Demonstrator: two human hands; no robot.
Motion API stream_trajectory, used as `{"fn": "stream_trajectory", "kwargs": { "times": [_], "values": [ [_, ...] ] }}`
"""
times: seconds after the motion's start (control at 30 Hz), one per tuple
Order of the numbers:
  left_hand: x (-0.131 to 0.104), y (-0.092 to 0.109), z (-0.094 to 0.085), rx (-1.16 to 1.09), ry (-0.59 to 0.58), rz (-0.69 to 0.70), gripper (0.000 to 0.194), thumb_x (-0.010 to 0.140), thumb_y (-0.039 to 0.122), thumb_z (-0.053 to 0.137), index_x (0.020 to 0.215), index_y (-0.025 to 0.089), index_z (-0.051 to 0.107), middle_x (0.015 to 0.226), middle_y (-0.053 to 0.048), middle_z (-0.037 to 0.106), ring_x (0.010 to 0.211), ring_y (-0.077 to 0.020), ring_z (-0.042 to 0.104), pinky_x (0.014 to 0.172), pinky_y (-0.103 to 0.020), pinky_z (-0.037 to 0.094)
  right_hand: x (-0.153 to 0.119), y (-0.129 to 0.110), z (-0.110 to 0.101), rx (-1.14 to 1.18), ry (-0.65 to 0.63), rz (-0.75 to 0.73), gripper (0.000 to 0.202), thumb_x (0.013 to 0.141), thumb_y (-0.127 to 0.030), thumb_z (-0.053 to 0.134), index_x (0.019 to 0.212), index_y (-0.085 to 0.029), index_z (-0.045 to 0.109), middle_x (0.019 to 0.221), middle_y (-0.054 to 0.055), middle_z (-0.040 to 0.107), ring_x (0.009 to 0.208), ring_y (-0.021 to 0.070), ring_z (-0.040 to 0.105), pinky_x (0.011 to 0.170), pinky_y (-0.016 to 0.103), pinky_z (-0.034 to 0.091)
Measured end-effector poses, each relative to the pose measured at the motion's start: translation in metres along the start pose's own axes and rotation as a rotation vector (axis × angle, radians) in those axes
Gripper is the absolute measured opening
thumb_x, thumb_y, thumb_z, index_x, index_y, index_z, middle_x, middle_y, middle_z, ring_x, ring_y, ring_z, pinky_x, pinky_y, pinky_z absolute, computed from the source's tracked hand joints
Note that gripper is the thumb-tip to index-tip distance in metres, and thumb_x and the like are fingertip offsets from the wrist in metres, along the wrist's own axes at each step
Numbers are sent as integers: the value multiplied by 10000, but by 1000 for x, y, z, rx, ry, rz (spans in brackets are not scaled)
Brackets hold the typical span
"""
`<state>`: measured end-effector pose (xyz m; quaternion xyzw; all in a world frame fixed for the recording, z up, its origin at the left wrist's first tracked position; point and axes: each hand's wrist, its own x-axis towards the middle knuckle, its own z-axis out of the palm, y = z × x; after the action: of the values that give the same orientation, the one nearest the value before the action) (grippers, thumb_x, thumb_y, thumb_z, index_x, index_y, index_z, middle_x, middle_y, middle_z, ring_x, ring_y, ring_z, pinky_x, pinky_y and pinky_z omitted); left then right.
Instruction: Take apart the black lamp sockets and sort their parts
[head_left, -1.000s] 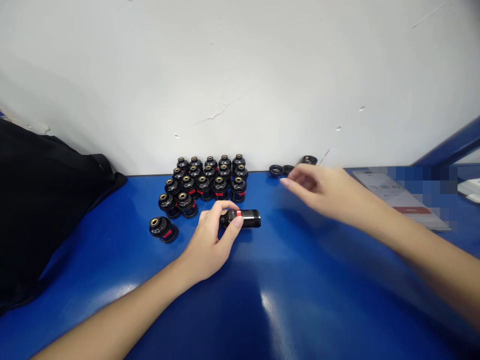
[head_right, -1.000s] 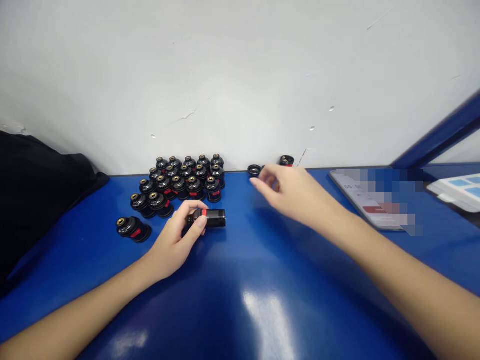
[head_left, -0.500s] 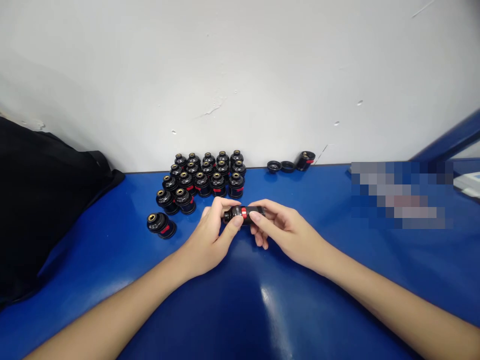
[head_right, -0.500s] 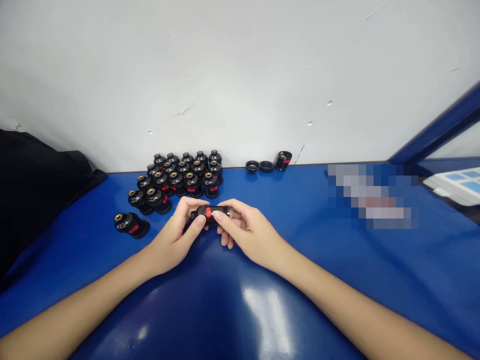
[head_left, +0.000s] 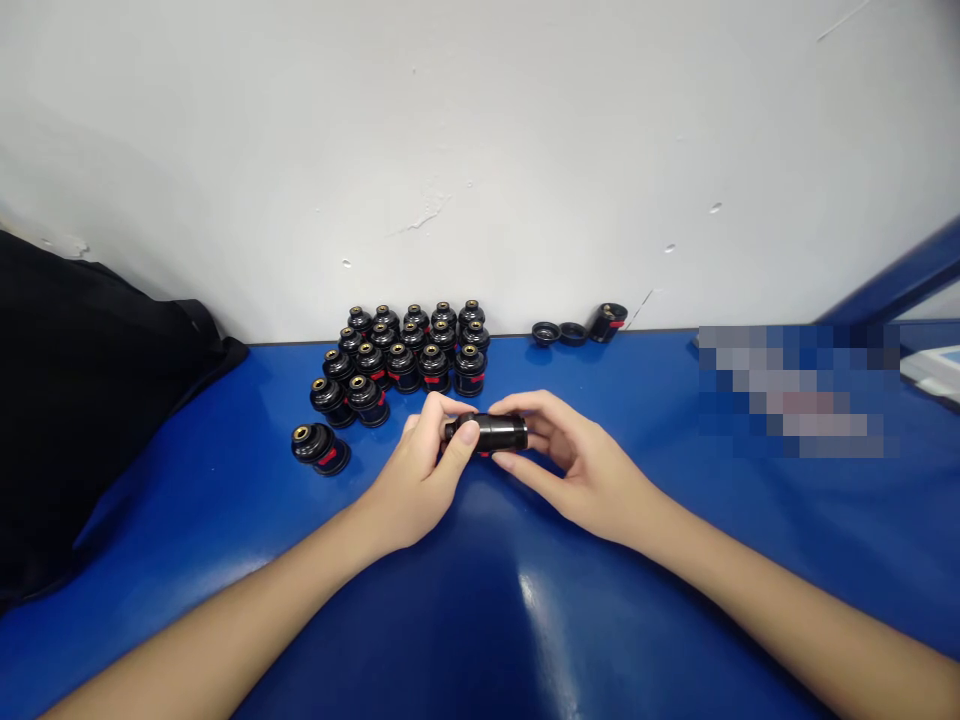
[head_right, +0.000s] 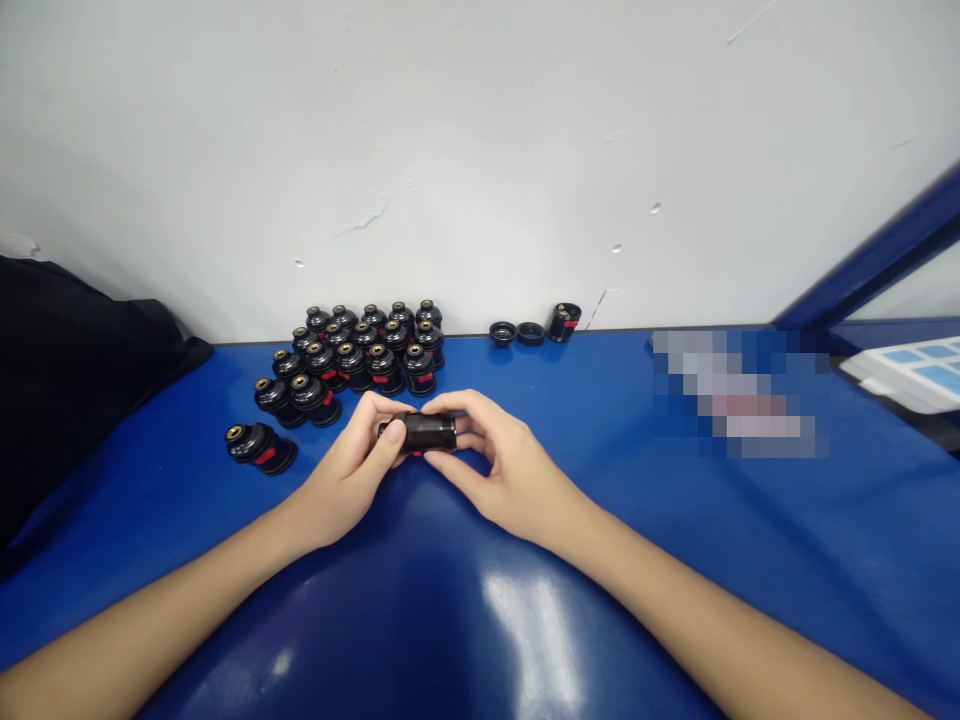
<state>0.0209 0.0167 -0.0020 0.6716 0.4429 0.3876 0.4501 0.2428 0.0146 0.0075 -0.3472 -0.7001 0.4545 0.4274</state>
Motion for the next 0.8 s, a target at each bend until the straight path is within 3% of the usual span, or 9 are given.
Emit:
{"fn": "stream_trajectory", "kwargs": {
  "times": [0.07, 0.2, 0.27, 0.4, 0.47, 0.67, 0.73, 0.8],
  "values": [
    [-1, 2, 0, 20, -5, 16, 363, 1076, 571, 566, 1240, 250, 612, 1111, -86, 710, 970, -242, 646, 873, -377, 519, 0, -1, 2, -8, 27, 62, 383, 981, -407, 751, 1285, -262, 571, 1182, 73, 720, 993, 200, 756, 862, 359, 667],
    [-3, 5, -1, 61, -8, 38, 359, 1066, 543, 599, 1271, 248, 610, 1062, -78, 709, 930, -239, 642, 861, -377, 503, 1, 1, 2, -21, 18, 198, 306, 1067, -534, 594, 1138, -237, 596, 802, -2, 682, 648, 151, 692, 605, 291, 603],
    [-2, 6, -1, 69, 3, 33, 361, 1068, 550, 590, 1260, 246, 613, 983, -60, 703, 887, -233, 635, 845, -371, 491, 1, 2, 1, 19, 2, 178, 264, 1056, -487, 640, 1153, -245, 597, 806, -11, 679, 679, 152, 705, 656, 298, 618],
    [0, 7, -2, 96, -7, 17, 348, 1117, 543, 473, 1215, 230, 589, 802, -8, 648, 793, -210, 593, 831, -370, 460, -1, 3, 2, 119, -18, 22, 239, 1013, -320, 722, 1214, -284, 598, 1156, 40, 679, 1014, 187, 752, 914, 365, 650],
    [1, 8, -2, 113, -25, 14, 338, 1130, 527, 438, 1215, 230, 574, 817, -11, 653, 823, -212, 601, 852, -378, 458, -2, 3, 3, 125, -25, -4, 213, 1015, -303, 715, 1192, -286, 597, 1213, 45, 650, 1104, 198, 739, 967, 377, 646],
    [-3, 10, -2, 133, -54, 76, 278, 1100, 449, 544, 1294, 250, 546, 1181, -80, 721, 1096, -256, 636, 985, -413, 456, 0, 4, 4, 63, 0, 169, 312, 1066, -494, 619, 1255, -248, 584, 1146, 72, 716, 927, 200, 783, 895, 413, 677],
    [-2, 11, -2, 143, -55, 72, 266, 1098, 446, 545, 1275, 248, 554, 1137, -73, 730, 1066, -252, 643, 965, -409, 454, 0, 3, 3, 38, -1, 195, 327, 1061, -499, 627, 1250, -233, 610, 1078, 70, 741, 887, 204, 789, 895, 425, 680],
    [-1, 11, -2, 118, -50, 48, 261, 1110, 461, 512, 1237, 239, 564, 985, -46, 733, 962, -235, 659, 905, -392, 454, 0, 1, 3, 42, 11, 132, 276, 1025, -436, 700, 1202, -235, 631, 1082, 70, 743, 964, 217, 786, 945, 430, 672]
  ]
}}
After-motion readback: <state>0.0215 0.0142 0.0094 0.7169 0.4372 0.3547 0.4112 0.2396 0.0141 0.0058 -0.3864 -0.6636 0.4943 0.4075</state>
